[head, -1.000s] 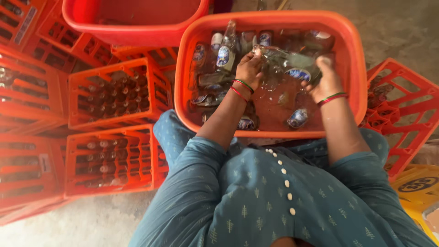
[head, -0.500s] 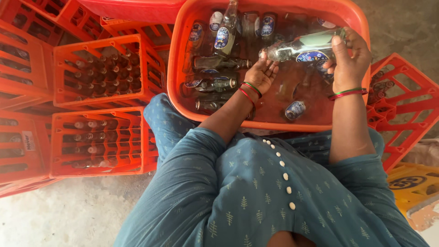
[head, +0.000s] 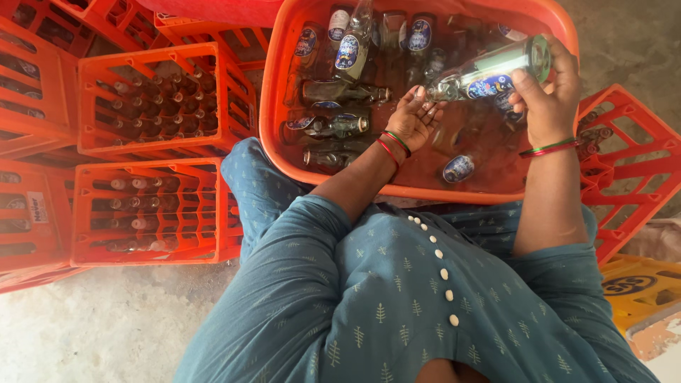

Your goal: The person sits on the floor and washes glass bottles by hand in a red tub filled with water. They repeatedly pick up bottles, rinse them, and place them into an adjacent orange crate.

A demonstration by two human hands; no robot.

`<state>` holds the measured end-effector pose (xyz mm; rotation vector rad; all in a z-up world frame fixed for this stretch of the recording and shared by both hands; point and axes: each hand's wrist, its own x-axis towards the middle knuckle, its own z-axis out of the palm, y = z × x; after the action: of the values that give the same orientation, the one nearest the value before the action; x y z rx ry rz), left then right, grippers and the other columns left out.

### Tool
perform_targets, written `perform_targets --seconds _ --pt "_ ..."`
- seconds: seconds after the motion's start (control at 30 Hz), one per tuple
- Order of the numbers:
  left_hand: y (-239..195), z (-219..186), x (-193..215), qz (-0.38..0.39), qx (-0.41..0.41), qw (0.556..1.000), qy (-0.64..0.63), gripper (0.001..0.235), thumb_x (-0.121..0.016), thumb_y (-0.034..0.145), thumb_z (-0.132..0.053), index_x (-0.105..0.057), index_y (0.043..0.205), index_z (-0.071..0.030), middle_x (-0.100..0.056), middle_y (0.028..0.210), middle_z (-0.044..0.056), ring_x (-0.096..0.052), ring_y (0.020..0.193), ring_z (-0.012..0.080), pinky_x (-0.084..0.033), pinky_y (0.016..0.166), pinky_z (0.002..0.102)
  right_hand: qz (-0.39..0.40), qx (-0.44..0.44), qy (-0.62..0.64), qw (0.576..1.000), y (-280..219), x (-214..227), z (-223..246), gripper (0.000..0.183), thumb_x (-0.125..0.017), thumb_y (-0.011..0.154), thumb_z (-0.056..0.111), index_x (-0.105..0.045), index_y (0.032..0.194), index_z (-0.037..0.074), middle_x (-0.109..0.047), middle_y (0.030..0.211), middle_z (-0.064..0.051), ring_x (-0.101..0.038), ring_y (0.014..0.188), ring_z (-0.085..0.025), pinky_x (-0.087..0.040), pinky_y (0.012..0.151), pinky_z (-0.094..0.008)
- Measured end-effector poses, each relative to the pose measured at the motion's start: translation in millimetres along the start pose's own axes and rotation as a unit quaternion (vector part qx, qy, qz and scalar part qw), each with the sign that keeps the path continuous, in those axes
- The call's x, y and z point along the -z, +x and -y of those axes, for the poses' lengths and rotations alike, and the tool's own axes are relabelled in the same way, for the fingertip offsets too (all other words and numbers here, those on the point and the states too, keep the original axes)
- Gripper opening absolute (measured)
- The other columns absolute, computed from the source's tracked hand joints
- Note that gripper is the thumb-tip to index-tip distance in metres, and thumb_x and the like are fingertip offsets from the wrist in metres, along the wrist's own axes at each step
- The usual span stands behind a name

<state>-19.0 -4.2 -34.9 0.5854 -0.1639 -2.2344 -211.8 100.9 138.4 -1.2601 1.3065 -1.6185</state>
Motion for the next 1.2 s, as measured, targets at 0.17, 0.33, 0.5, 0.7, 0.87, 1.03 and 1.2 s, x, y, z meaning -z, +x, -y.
perform_targets --seconds 0.17,0.33,0.5,0.7,0.87,1.03,1.2 --pt "-7.0 -3.5 -5.4 -0.005 0.04 0.999 0.006 0.027 -0.071 0.097 -0.036 -0.055 0.113 -0.021 -0.069 0.104 0.005 -0.07 0.1 0.0203 -0.056 0.084 0.036 0.059 -0.006 0.131 0.99 1.8 -1.1 13.4 0.062 -0.074 0.104 0.008 -0.044 0.158 0.002 -0.068 0.131 -0.011 -0.069 0.079 -0.016 -0.057 0.065 -0.025" --pt "-9.7 -3.3 -8.9 -0.002 0.084 0.995 0.056 0.039 -0.073 0.092 -0.047 -0.062 0.108 -0.014 -0.072 0.098 0.005 -0.07 0.092 0.0163 -0.056 0.082 0.034 0.063 -0.012 0.206 0.976 2.9 3.8 20.5 0.054 -0.072 0.106 0.008 -0.049 0.154 -0.003 -0.07 0.116 -0.015 -0.072 0.083 -0.021 -0.06 0.07 -0.029" --pt "-15.3 -5.7 -15.1 -0.001 0.102 0.988 0.116 0.051 -0.074 0.086 -0.057 -0.067 0.106 -0.01 -0.073 0.095 0.003 -0.069 0.09 0.0145 -0.056 0.082 0.032 0.052 0.012 0.199 0.979 2.0 9.2 20.3 0.042 -0.079 0.108 0.009 -0.053 0.139 -0.003 -0.067 0.109 -0.011 -0.067 0.078 -0.018 -0.053 0.063 -0.026" --pt "-23.7 -1.6 -20.9 0.004 0.113 0.982 0.149 0.062 -0.072 0.082 -0.063 -0.068 0.106 -0.007 -0.075 0.097 0.004 -0.069 0.088 0.0145 -0.055 0.081 0.033 0.04 0.026 0.181 0.982 0.7 8.5 21.8 0.059 -0.087 0.099 0.013 -0.055 0.147 -0.001 -0.07 0.119 -0.007 -0.062 0.076 -0.011 -0.047 0.056 -0.021" --pt "-32.2 2.2 -24.3 0.009 0.115 0.981 0.158 0.065 -0.074 0.079 -0.064 -0.069 0.106 -0.005 -0.075 0.097 0.005 -0.069 0.088 0.0145 -0.056 0.082 0.033 0.03 0.033 0.119 0.992 -3.5 8.3 20.2 0.061 -0.088 0.099 0.019 -0.054 0.146 0.004 -0.07 0.117 -0.006 -0.06 0.074 -0.007 -0.046 0.055 -0.018" --pt "-38.6 -1.0 -29.7 -0.015 0.112 0.978 0.176 0.064 -0.075 0.077 -0.065 -0.066 0.104 -0.008 -0.075 0.094 0.005 -0.069 0.086 0.0151 -0.056 0.08 0.033 0.006 0.065 0.059 0.996 -4.3 14.1 8.9 0.06 -0.093 0.101 0.02 -0.05 0.14 0.007 -0.063 0.111 -0.002 -0.062 0.082 -0.007 -0.049 0.057 -0.019" --pt "-41.8 2.4 -33.8 -0.04 0.119 0.97 0.208 0.065 -0.072 0.078 -0.069 -0.063 0.104 -0.009 -0.074 0.091 0.005 -0.069 0.083 0.0162 -0.057 0.076 0.034 -0.016 0.113 0.042 0.993 -6.2 19.4 -5.9 0.06 -0.094 0.1 0.022 -0.046 0.135 0.009 -0.06 0.112 -0.003 -0.059 0.085 -0.007 -0.048 0.056 -0.019"
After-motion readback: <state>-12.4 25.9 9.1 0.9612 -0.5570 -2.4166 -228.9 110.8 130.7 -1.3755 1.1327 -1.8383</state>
